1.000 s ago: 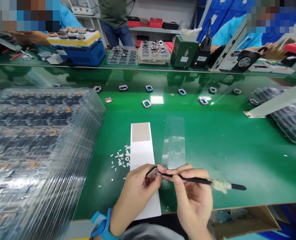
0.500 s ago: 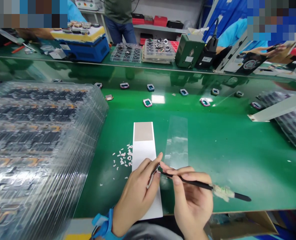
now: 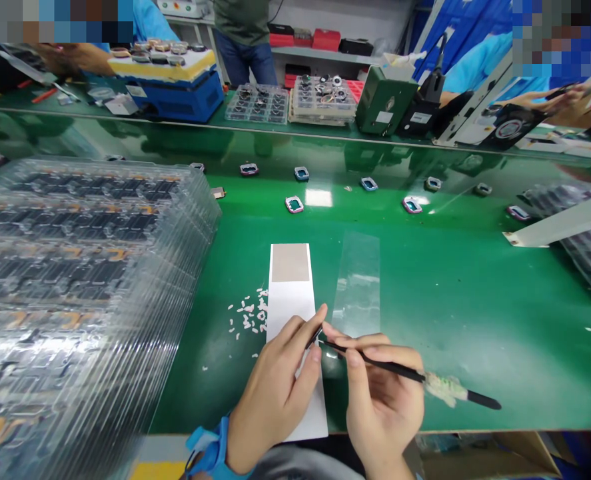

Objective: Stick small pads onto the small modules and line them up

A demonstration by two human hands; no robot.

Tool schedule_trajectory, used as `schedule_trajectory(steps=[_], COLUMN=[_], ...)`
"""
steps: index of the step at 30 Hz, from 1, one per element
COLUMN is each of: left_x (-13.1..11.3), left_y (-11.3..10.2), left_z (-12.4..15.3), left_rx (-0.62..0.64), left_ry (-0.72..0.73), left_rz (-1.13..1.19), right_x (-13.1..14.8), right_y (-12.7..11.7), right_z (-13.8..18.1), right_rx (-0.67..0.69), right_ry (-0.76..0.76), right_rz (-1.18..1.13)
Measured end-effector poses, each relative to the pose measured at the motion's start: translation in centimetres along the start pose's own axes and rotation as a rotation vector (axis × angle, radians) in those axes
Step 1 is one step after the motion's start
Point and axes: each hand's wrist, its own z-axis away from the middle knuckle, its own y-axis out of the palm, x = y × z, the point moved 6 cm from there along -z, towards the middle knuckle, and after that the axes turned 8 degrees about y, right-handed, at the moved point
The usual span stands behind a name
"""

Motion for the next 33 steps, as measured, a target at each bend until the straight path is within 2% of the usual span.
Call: schedule_trajectory(steps=[24,29,33], left_x=[0.04,0.07,0.41], left_y=[-0.16,-0.07,0.04], left_z=[0.03,-0.07,-0.15], left_rx=[-0.006,-0.004,-0.013], left_ry=[0.004,-0.004,-0.01], left_rz=[-0.004,-0.017,-0.054], right_x=[0.19,0.2,-0.34], right_y=[0.08,0.16,-0.29], right_z=[0.13,0.08,-0.2], right_rx=[0.024,0.03,-0.001], right_ry=[-0.073,-0.053,0.033], right_rz=[0.031,-0.002,-0.096])
